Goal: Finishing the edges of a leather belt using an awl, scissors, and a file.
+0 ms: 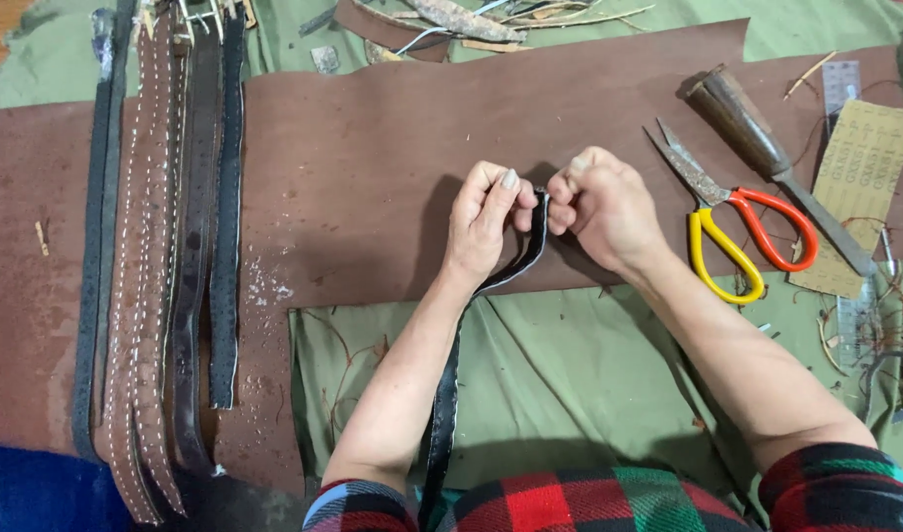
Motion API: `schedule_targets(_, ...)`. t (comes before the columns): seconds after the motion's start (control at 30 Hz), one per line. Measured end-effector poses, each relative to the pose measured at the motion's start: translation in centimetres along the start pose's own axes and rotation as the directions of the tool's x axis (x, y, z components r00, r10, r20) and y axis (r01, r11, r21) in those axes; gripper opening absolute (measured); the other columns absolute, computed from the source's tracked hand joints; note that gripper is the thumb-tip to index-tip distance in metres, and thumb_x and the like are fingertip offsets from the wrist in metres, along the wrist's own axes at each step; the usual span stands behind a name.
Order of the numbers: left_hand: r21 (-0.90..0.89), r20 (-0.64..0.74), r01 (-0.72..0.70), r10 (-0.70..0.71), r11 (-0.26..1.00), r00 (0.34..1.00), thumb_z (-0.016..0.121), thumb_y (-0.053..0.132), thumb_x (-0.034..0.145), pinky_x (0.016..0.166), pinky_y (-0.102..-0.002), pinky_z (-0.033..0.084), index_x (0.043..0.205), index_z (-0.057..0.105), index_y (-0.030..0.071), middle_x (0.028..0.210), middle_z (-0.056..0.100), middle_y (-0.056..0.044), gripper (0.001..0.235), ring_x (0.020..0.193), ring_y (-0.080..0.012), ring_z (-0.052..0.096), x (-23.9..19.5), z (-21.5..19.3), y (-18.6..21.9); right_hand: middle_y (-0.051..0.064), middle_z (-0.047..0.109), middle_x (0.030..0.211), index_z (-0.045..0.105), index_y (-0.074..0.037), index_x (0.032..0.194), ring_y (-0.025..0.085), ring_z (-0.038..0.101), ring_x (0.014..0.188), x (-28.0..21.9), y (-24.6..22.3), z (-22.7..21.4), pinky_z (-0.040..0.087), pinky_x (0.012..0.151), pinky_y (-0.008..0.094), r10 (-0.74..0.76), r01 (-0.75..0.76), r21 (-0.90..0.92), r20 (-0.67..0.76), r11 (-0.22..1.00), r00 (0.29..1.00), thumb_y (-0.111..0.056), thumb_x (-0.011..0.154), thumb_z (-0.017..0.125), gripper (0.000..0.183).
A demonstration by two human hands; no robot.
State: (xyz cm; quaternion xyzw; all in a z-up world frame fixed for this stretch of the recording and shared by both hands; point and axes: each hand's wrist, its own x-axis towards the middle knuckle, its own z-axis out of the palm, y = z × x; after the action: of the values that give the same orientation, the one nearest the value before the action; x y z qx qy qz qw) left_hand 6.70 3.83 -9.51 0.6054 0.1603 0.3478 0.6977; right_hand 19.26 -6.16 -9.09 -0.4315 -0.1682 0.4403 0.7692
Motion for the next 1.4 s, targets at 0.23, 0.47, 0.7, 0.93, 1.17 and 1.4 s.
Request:
schedule_targets(0.23, -0.154, -0.135, 0.056, -0.077, 0.986, 0.988, 0.053, 0.032, 0.109, 0.07, -0.022, 0.059, 0.1, 0.059, 0.009, 0.092, 0.073, -0.013, 0.026, 0.08, -0.0139, 0.071, -0.1, -0.3, -1.9, 0.019, 0.063, 0.085, 0.05, -0.005, 0.085, 0.024, 0.059, 0.078, 1.3, 0.9, -2.5, 0.049, 0.077, 0.036, 0.043, -0.043, -0.002, 0.05, 0.999, 0.998, -0.012, 0.097, 0.052, 0.014)
schedule_targets(0.47, 0.077, -0.255, 0.011, 0.009, 0.997, 0.967, 0.053, 0.035, 0.11, 0.075, -0.023, 0.056, 0.11, 0.068, 0.01, 0.097, 0.073, -0.01, 0.029, 0.083, -0.0116, 0.065, -0.2, 0.0, -1.3, 0.025, 0.066, 0.09, 0.053, -0.003, 0.086, 0.032, 0.069, 0.083, 1.2, 0.3, -2.2, 0.055, 0.079, 0.038, 0.019, -0.021, 0.033, 0.075, 0.999, 0.997, -0.011, 0.102, 0.051, 0.018)
schedule_targets(0.7, -0.387, -0.254, 0.104, -0.214, 0.916, 0.943, 0.046, 0.033, 0.112, 0.076, -0.029, 0.057, 0.101, 0.056, 0.01, 0.109, 0.075, -0.018, 0.028, 0.092, -0.0226, 0.075, -0.4, 0.3, -3.1, 0.021, 0.067, 0.088, 0.056, -0.002, 0.095, 0.03, 0.074, 0.079, 0.9, -1.1, -1.3, 0.062, 0.074, 0.038, -0.013, 0.01, 0.064, 0.034, 0.998, 0.999, -0.015, 0.105, 0.058, 0.016)
schedule_targets(0.93, -0.595, -0.213, 0.149, -0.334, 0.789, 0.918, 0.051, 0.03, 0.11, 0.062, -0.03, 0.063, 0.092, 0.049, 0.015, 0.106, 0.075, -0.02, 0.024, 0.084, -0.0257, 0.078, -0.5, 0.4, -1.7, 0.017, 0.07, 0.105, 0.062, 0.001, 0.128, 0.02, 0.071, 0.072, 0.4, -1.6, -0.9, 0.059, 0.055, 0.028, -0.124, 0.158, -0.301, 0.131, 0.94, 0.984, -0.007, 0.097, 0.072, 0.033)
schedule_targets(1.17, -0.53, -0.235, 0.104, -0.264, 0.842, 0.935, 0.051, 0.032, 0.111, 0.069, -0.031, 0.064, 0.102, 0.052, 0.013, 0.105, 0.074, -0.018, 0.021, 0.089, -0.0263, 0.078, -0.1, 0.2, -1.9, 0.008, 0.063, 0.077, 0.07, 0.004, 0.102, 0.016, 0.07, 0.061, 0.0, 1.1, -1.8, 0.057, 0.048, 0.025, -0.095, 0.139, -0.379, 0.131, 0.915, 0.987, 0.002, 0.09, 0.078, 0.015)
schedule_targets(1.4, -0.199, -0.402, 0.022, -0.102, 0.98, 0.91, 0.055, 0.028, 0.109, 0.063, -0.023, 0.058, 0.105, 0.056, 0.012, 0.087, 0.069, -0.006, 0.016, 0.072, -0.014, 0.072, 0.5, -1.2, -4.0, 0.012, 0.063, 0.071, 0.069, 0.005, 0.096, 0.015, 0.068, 0.057, -0.1, 1.2, -1.6, 0.056, 0.046, 0.026, -0.156, 0.18, -0.378, 0.092, 0.908, 0.983, 0.002, 0.093, 0.077, 0.009)
